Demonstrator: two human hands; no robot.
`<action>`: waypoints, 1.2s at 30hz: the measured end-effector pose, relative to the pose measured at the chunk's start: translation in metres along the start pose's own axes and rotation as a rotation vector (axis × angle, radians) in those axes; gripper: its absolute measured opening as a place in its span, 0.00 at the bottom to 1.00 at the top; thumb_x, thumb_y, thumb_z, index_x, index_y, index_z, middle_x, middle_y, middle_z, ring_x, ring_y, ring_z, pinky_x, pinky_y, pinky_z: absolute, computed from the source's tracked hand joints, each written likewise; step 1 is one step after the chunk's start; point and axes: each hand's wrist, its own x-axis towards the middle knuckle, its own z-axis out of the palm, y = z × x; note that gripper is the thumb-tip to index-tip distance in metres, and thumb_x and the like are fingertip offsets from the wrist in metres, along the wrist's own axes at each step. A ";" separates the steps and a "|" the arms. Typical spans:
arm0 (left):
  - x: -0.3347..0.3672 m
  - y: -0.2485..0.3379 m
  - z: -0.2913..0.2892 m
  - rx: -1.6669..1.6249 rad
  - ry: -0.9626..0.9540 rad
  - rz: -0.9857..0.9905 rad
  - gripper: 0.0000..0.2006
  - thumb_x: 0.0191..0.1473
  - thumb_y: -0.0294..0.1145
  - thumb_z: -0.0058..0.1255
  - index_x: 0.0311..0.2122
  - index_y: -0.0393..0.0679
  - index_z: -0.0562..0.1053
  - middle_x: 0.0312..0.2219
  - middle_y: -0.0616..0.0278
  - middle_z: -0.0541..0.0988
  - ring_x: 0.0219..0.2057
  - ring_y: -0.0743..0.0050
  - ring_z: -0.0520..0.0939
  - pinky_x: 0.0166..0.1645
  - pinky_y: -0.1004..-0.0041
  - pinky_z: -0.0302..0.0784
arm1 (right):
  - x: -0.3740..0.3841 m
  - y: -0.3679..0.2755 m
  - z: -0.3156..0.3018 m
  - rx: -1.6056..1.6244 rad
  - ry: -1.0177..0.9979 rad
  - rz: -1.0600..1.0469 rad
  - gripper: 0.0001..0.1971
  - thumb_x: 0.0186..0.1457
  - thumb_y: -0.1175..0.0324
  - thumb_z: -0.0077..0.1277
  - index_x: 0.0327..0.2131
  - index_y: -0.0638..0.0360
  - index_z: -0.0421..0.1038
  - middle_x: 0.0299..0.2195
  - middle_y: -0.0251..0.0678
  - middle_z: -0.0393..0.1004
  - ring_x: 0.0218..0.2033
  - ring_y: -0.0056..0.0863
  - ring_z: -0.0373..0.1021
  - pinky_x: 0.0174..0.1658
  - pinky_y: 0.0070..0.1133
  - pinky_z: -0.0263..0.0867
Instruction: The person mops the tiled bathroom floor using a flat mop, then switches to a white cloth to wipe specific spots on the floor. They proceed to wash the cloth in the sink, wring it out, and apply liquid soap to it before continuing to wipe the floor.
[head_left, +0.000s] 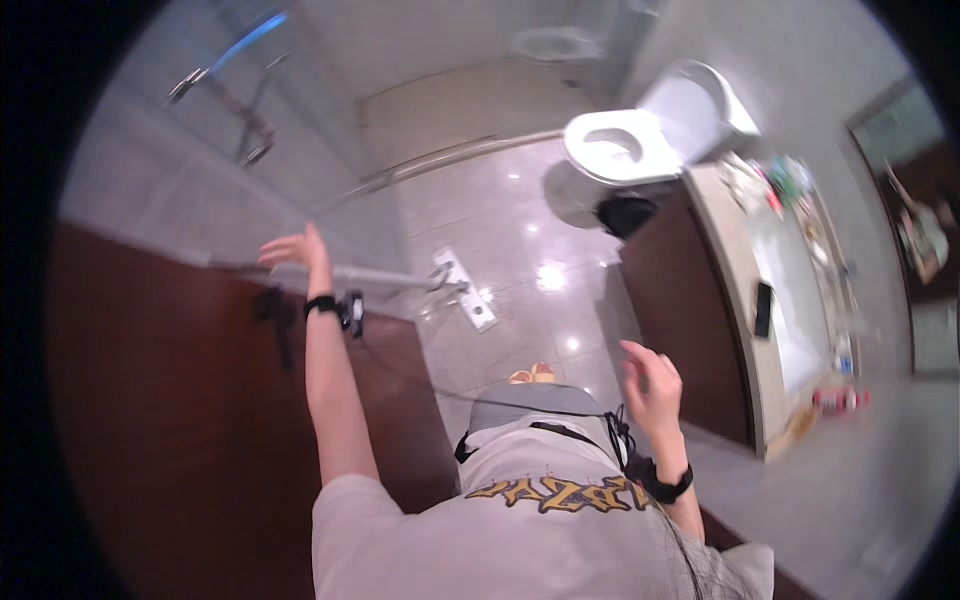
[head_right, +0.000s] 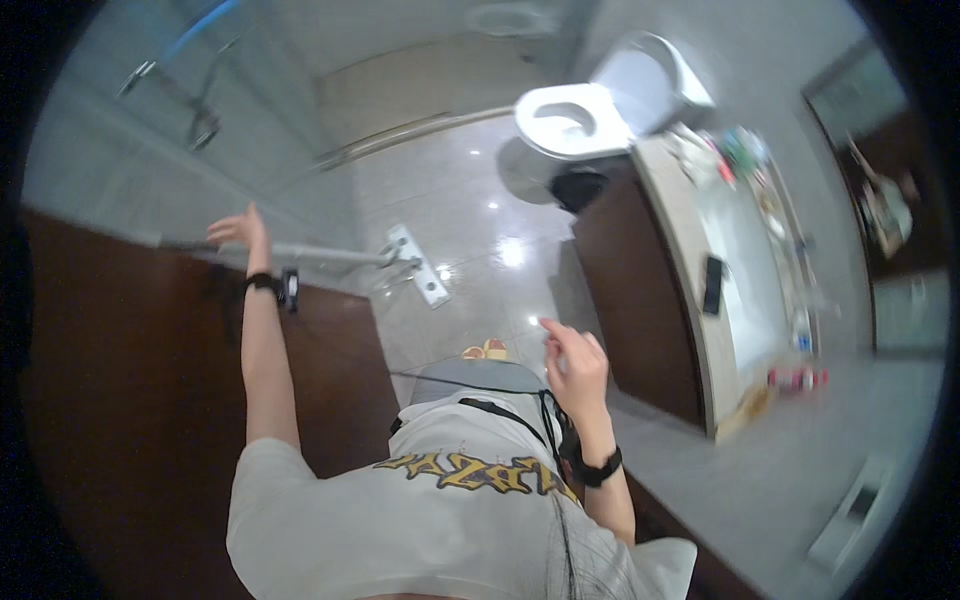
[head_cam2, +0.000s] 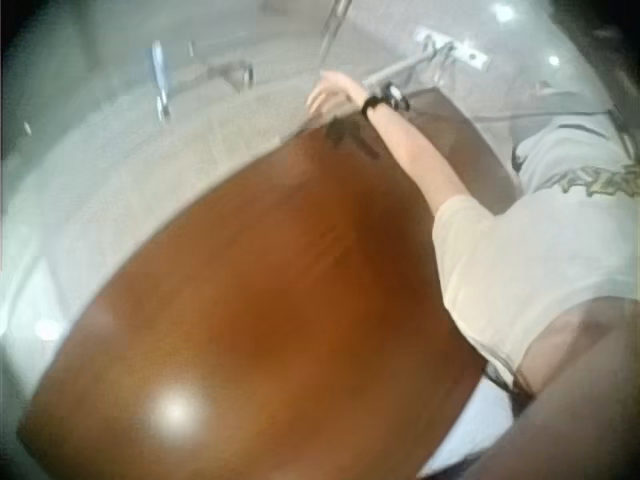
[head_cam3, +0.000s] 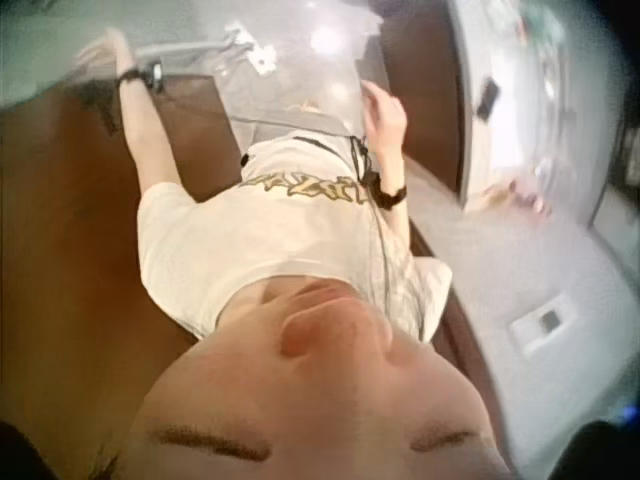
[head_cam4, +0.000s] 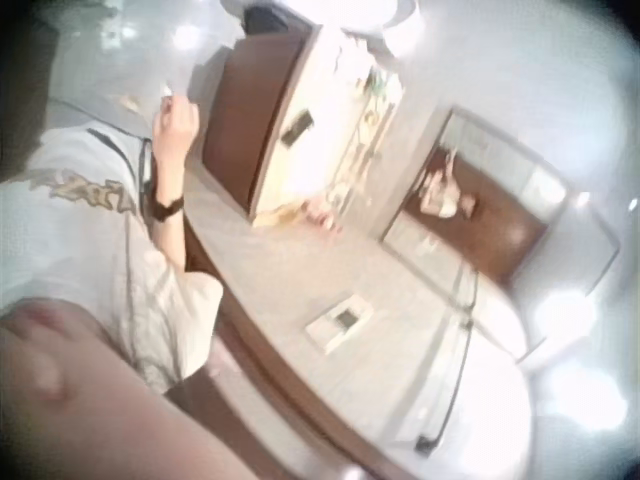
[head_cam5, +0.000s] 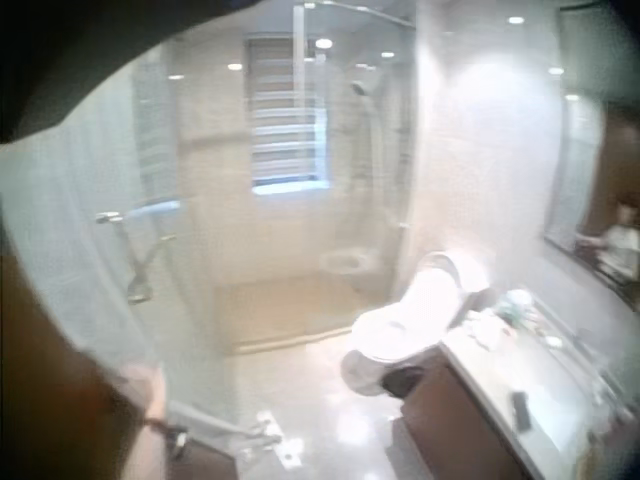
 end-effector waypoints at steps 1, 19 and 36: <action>-0.050 0.034 0.004 -0.053 -0.245 0.066 0.52 0.46 0.42 0.52 0.56 0.30 0.24 0.53 0.28 0.19 0.58 0.34 0.23 0.60 0.53 0.27 | -0.005 0.005 -0.005 -0.045 0.002 0.016 0.17 0.39 0.83 0.47 0.37 0.59 0.69 0.23 0.34 0.70 0.20 0.26 0.64 0.27 0.20 0.59; -0.358 -0.111 0.038 0.134 -1.727 -0.360 0.19 0.53 0.37 0.39 0.46 0.34 0.65 0.34 0.54 0.74 0.31 0.68 0.76 0.34 0.72 0.74 | -0.022 0.096 -0.082 0.161 0.225 0.531 0.13 0.48 0.76 0.45 0.40 0.57 0.69 0.25 0.29 0.68 0.23 0.15 0.62 0.28 0.14 0.60; -0.416 0.141 0.139 -0.163 -1.658 -0.350 0.19 0.56 0.38 0.39 0.50 0.41 0.65 0.39 0.56 0.74 0.40 0.67 0.75 0.46 0.73 0.67 | 0.268 0.607 -0.239 0.310 0.182 0.885 0.17 0.53 0.62 0.41 0.47 0.53 0.68 0.42 0.31 0.69 0.28 0.23 0.67 0.32 0.24 0.65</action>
